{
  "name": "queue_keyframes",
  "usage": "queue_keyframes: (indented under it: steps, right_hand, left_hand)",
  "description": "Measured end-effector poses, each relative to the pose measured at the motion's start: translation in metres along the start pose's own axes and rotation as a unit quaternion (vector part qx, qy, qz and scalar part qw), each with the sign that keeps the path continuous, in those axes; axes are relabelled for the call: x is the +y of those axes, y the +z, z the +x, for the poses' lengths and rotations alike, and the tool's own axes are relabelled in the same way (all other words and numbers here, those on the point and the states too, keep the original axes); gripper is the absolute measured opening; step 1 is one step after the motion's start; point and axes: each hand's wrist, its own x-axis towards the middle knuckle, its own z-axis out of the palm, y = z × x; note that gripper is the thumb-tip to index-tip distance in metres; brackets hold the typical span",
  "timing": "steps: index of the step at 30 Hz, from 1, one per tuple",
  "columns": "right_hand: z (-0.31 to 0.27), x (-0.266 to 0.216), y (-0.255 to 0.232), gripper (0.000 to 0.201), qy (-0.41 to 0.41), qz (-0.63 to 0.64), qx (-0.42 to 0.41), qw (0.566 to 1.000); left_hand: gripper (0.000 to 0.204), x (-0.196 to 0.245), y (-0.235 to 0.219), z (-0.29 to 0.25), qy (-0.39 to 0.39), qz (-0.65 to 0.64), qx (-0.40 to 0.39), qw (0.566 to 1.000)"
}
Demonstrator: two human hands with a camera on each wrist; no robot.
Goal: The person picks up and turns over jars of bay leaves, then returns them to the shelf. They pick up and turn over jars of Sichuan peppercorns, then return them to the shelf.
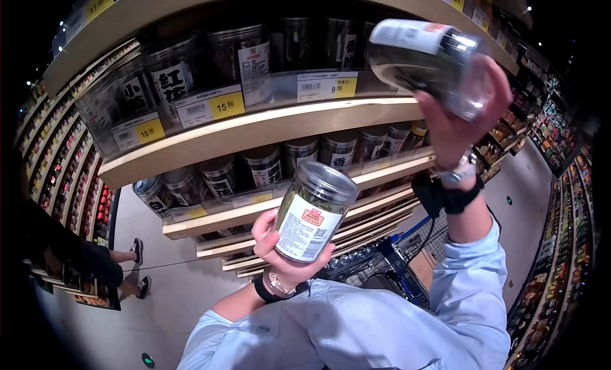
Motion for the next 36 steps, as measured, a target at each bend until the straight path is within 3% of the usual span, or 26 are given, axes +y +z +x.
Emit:
queue_keyframes:
  steps: [3, 5, 7, 12, 13, 18, 21, 25, 27, 28, 31, 33, 34, 36]
  right_hand:
    - [-0.004, -0.002, 0.034, 0.081, -0.025, -0.058, -0.002, 0.998]
    - [-0.011, 0.004, 0.050, 0.078, 0.000, -0.020, 0.040, 0.999]
    - [-0.015, 0.011, 0.060, 0.076, 0.017, -0.004, 0.028, 0.999]
    - [-0.013, 0.014, 0.068, 0.072, 0.049, -0.020, -0.010, 0.999]
    - [-0.012, 0.013, 0.068, 0.070, 0.051, -0.016, -0.005, 0.999]
    - [-0.018, 0.017, 0.075, 0.067, 0.073, 0.027, -0.014, 0.997]
    - [-0.021, 0.019, 0.078, 0.063, 0.157, 0.028, -0.026, 0.987]
    - [-0.013, 0.013, 0.080, 0.060, 0.151, -0.001, -0.046, 0.987]
    - [-0.012, 0.014, 0.082, 0.056, 0.234, 0.014, -0.060, 0.970]
    - [-0.011, 0.013, 0.083, 0.056, 0.232, 0.012, -0.063, 0.970]
    - [-0.001, 0.008, 0.084, 0.049, 0.254, -0.021, -0.110, 0.961]
    - [0.009, 0.008, 0.087, 0.047, 0.214, -0.188, -0.192, 0.939]
    - [0.010, 0.011, 0.086, 0.047, 0.215, -0.189, -0.194, 0.939]
    - [0.012, 0.017, 0.084, 0.048, 0.157, -0.307, -0.234, 0.909]
  left_hand:
    - [0.086, 0.001, -0.007, 0.001, 0.008, -0.006, 0.007, 1.000]
    - [0.086, 0.002, -0.013, 0.004, 0.024, -0.003, 0.007, 1.000]
    - [0.087, 0.001, -0.020, 0.002, 0.020, 0.002, 0.012, 1.000]
    - [0.087, -0.003, -0.032, 0.001, 0.015, 0.006, 0.024, 1.000]
    - [0.091, -0.001, -0.036, 0.001, 0.012, 0.012, -0.013, 1.000]
    - [0.087, -0.005, -0.037, -0.001, 0.014, -0.002, 0.029, 0.999]
    - [0.086, -0.003, -0.040, 0.002, 0.021, 0.003, 0.011, 1.000]
    - [0.086, -0.005, -0.041, 0.000, 0.020, -0.014, 0.020, 1.000]
    - [0.089, -0.007, -0.043, -0.001, 0.007, -0.019, -0.005, 1.000]
    - [0.089, -0.008, -0.044, -0.001, 0.004, -0.021, -0.003, 1.000]
    - [0.089, -0.010, -0.047, -0.002, -0.001, -0.024, -0.010, 1.000]
    - [0.086, -0.013, -0.049, 0.000, 0.002, -0.027, -0.007, 1.000]
    - [0.086, -0.013, -0.051, 0.002, 0.000, -0.028, -0.007, 1.000]
    - [0.085, -0.015, -0.054, 0.008, -0.007, -0.025, -0.030, 0.999]
